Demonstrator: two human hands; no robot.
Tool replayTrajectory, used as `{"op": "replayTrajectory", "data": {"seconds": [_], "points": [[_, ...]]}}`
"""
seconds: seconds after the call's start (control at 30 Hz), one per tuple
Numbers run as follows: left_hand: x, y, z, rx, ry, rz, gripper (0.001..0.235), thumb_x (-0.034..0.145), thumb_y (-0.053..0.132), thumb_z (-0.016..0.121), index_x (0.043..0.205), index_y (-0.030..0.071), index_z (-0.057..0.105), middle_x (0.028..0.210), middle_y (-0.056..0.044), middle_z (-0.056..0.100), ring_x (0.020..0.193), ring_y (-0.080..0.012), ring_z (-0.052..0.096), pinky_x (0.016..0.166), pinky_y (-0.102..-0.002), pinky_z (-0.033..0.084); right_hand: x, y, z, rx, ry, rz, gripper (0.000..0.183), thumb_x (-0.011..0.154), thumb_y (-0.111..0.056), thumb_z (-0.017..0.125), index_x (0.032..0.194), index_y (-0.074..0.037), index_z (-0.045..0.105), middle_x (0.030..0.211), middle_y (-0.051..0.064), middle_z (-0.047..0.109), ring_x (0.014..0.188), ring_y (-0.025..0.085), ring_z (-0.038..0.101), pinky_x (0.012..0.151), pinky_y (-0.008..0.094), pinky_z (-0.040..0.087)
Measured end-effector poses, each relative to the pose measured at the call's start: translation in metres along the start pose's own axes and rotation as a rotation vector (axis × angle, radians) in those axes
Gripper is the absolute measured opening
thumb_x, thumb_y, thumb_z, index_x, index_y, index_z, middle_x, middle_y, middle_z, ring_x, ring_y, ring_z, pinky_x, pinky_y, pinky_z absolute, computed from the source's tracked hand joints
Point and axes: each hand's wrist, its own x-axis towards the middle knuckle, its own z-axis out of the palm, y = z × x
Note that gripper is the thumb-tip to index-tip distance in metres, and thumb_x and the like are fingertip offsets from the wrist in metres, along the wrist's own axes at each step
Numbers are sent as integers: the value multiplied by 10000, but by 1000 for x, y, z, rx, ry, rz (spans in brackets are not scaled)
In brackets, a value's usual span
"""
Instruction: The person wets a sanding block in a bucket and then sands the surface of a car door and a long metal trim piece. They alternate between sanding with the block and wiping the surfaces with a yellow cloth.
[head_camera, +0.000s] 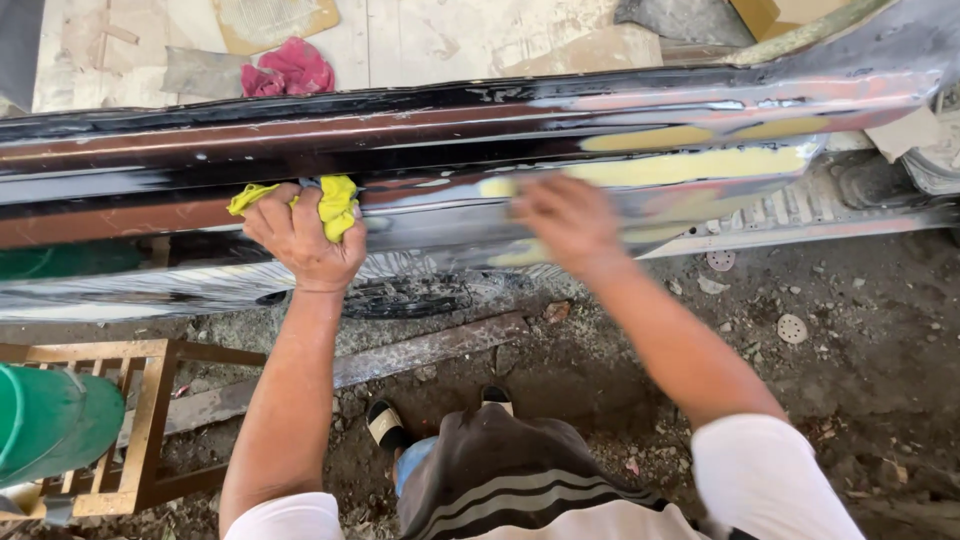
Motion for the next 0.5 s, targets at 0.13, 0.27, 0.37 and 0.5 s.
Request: {"op": "replayTrajectory", "data": {"seconds": [0.13, 0.27, 0.37, 0.5], "points": [[2, -6, -8, 19, -42, 24, 455, 867, 398, 752, 1187, 101, 624, 1169, -139, 552, 1083, -370, 490, 950, -525, 366, 37, -42, 56, 127, -61, -141, 243, 995, -178, 738, 1235, -176, 701, 1386, 6, 678, 1237, 232, 646, 1005, 373, 585], [1, -13, -14, 19, -116, 90, 478, 916, 451, 755, 1209, 95, 626, 1195, -139, 557, 1097, -370, 487, 974, -528, 371, -3, 7, 23, 163, -320, 134, 312, 966, -259, 750, 1274, -231, 710, 1336, 17, 668, 1244, 268, 636, 1023, 466, 523], [4, -11, -11, -7, -89, 82, 481, 905, 465, 743, 1183, 90, 629, 1182, -149, 557, 1088, -375, 488, 969, -534, 372, -66, 76, -37, 98, -209, 286, 172, 959, -211, 816, 1102, -137, 754, 1207, 83, 731, 1144, 317, 695, 988, 503, 552], [2, -8, -4, -23, -31, 48, 461, 894, 454, 729, 1156, 87, 636, 1165, -156, 555, 1085, -377, 485, 962, -538, 371, -98, 110, -104, -93, -4, 234, 131, 947, -100, 822, 1053, -44, 770, 1245, 143, 739, 1183, 352, 695, 1053, 455, 601]]}}
